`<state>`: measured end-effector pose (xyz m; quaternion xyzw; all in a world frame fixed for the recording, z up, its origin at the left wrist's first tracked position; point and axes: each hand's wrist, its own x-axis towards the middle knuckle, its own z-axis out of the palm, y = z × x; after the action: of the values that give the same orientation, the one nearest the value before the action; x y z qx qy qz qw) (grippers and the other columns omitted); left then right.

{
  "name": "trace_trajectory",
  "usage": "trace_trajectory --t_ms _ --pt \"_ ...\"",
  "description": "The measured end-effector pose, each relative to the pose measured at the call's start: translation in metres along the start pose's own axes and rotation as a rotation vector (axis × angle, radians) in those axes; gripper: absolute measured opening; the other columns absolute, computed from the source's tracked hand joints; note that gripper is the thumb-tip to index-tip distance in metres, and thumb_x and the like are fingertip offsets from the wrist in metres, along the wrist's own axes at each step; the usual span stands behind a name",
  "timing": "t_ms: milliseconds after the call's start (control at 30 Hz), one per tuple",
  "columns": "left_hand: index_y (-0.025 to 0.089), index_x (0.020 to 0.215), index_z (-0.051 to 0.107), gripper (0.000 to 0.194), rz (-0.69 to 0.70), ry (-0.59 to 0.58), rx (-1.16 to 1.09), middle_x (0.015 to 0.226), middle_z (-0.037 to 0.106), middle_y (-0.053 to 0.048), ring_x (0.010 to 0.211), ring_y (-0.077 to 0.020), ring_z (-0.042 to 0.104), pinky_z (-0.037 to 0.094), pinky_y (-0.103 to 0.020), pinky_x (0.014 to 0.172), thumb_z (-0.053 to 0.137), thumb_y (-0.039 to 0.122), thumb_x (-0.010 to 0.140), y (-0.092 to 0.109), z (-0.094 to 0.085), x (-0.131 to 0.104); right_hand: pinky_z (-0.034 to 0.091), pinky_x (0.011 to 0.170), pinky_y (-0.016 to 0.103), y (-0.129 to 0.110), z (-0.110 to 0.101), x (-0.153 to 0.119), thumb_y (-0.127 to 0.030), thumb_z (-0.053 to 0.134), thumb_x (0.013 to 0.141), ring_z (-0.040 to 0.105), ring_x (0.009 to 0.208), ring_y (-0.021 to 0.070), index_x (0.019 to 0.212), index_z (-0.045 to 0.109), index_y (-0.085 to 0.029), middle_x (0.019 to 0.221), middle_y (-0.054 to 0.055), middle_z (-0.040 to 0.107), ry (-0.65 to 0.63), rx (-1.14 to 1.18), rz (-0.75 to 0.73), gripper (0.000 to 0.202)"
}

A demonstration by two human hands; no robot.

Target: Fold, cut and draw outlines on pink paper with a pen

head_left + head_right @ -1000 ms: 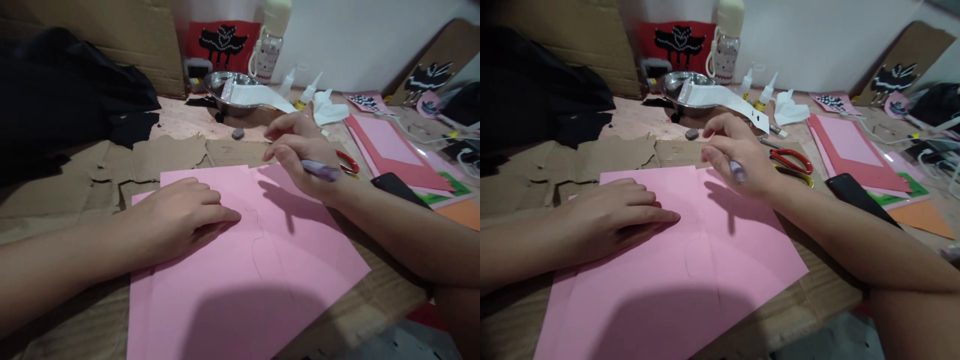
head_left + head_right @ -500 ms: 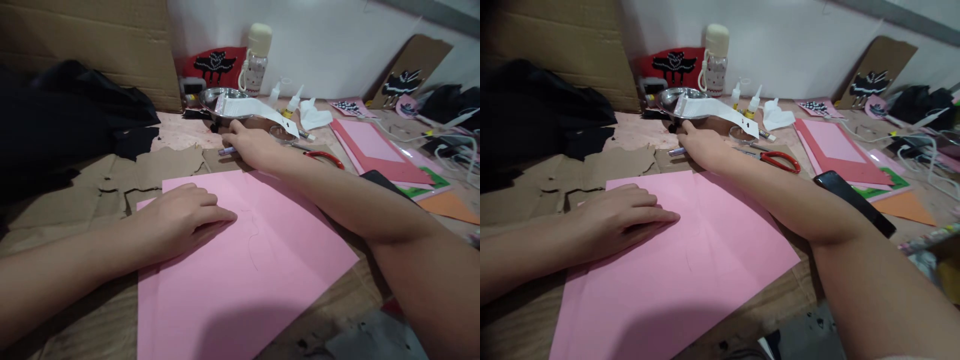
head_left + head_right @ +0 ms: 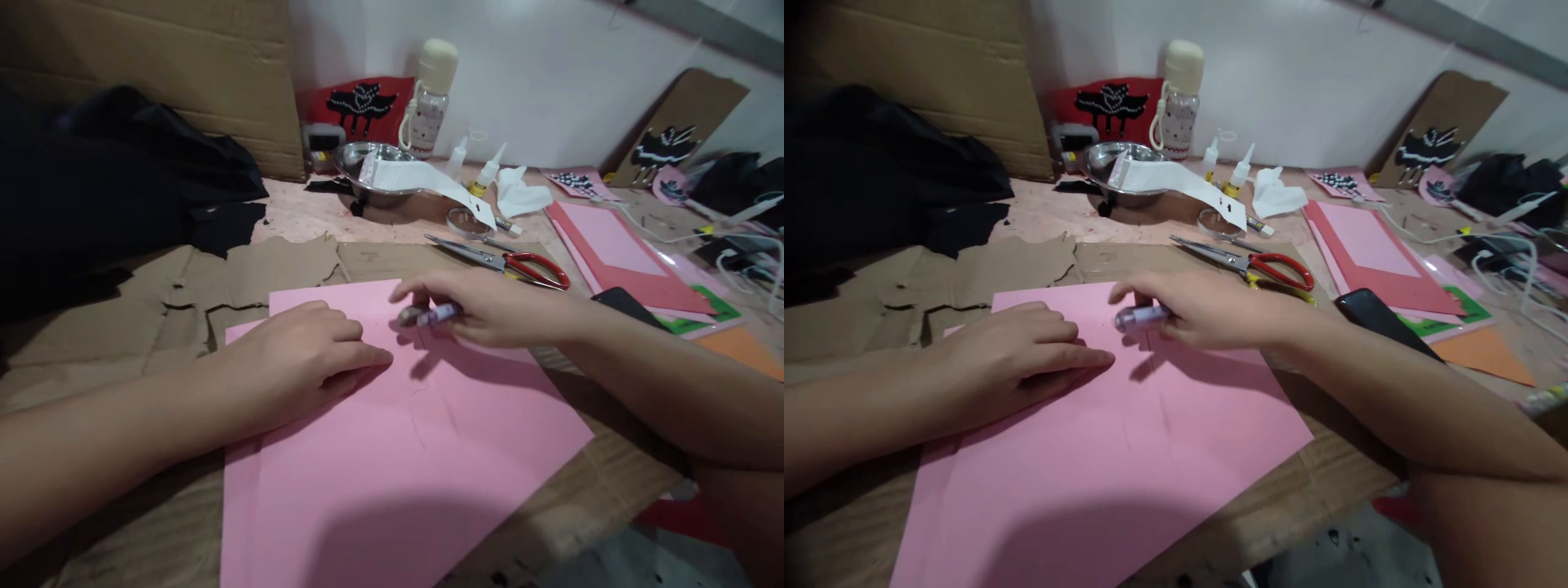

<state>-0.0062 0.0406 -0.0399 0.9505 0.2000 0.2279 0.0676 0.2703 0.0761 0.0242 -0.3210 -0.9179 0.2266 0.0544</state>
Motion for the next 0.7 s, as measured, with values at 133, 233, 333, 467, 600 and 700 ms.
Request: trace_trajectory --t_ms 133,233,333,467,600,700 --pt "0.024 0.111 0.081 0.03 0.002 0.004 -0.019 0.079 0.072 -0.001 0.071 -0.0202 0.061 0.038 -0.033 0.064 0.051 0.025 0.114 0.002 -0.001 0.0 0.046 0.07 0.027 -0.011 0.009 -0.01 -0.006 0.065 0.089 0.076 0.086 0.0203 0.121 0.074 -0.028 0.107 0.0 0.084 -0.141 -0.01 0.11 0.04" --pt "0.025 0.11 0.08 0.028 -0.02 0.003 -0.043 0.081 0.074 -0.001 0.074 -0.0192 0.062 0.038 -0.032 0.066 0.052 0.028 0.114 0.002 -0.001 -0.001 0.043 0.069 0.026 -0.011 0.015 -0.005 -0.001 0.064 0.088 0.073 0.084 0.0189 0.117 0.073 -0.027 0.103 0.0 0.082 -0.144 -0.033 -0.004 0.04" --pt "0.026 0.11 0.08 0.027 -0.033 -0.011 -0.07 0.082 0.074 0.0 0.075 -0.0182 0.063 0.04 -0.032 0.067 0.053 0.029 0.114 0.002 -0.001 -0.001 0.041 0.069 0.027 -0.011 0.017 -0.002 -0.002 0.062 0.094 0.071 0.084 0.0177 0.114 0.071 -0.023 0.104 0.002 0.08 -0.146 -0.083 -0.089 0.03" --pt "0.025 0.109 0.08 0.03 -0.035 -0.01 -0.065 0.082 0.075 0.001 0.074 -0.0188 0.063 0.042 -0.032 0.068 0.051 0.03 0.115 0.0 0.0 -0.001 0.037 0.067 0.026 -0.016 0.013 -0.004 -0.003 0.061 0.099 0.066 0.078 0.015 0.108 0.066 -0.02 0.099 0.002 0.076 -0.164 -0.139 -0.124 0.02" --pt "0.025 0.108 0.08 0.033 -0.043 -0.02 -0.056 0.084 0.077 0.0 0.076 -0.0192 0.066 0.044 -0.033 0.069 0.049 0.03 0.115 -0.001 0.002 -0.001 0.035 0.065 0.026 -0.022 0.009 -0.005 -0.004 0.061 0.101 0.062 0.073 0.0144 0.107 0.064 -0.02 0.095 0.001 0.074 -0.192 -0.183 -0.131 0.018" --pt "0.026 0.108 0.08 0.029 -0.04 -0.019 -0.082 0.082 0.076 0.001 0.074 -0.018 0.067 0.045 -0.032 0.068 0.052 0.029 0.114 0.001 0.001 0.0 0.033 0.065 0.027 -0.022 0.013 -0.003 -0.007 0.069 0.097 0.061 0.073 0.0161 0.106 0.064 -0.019 0.097 0.004 0.073 -0.17 -0.288 -0.139 0.016"
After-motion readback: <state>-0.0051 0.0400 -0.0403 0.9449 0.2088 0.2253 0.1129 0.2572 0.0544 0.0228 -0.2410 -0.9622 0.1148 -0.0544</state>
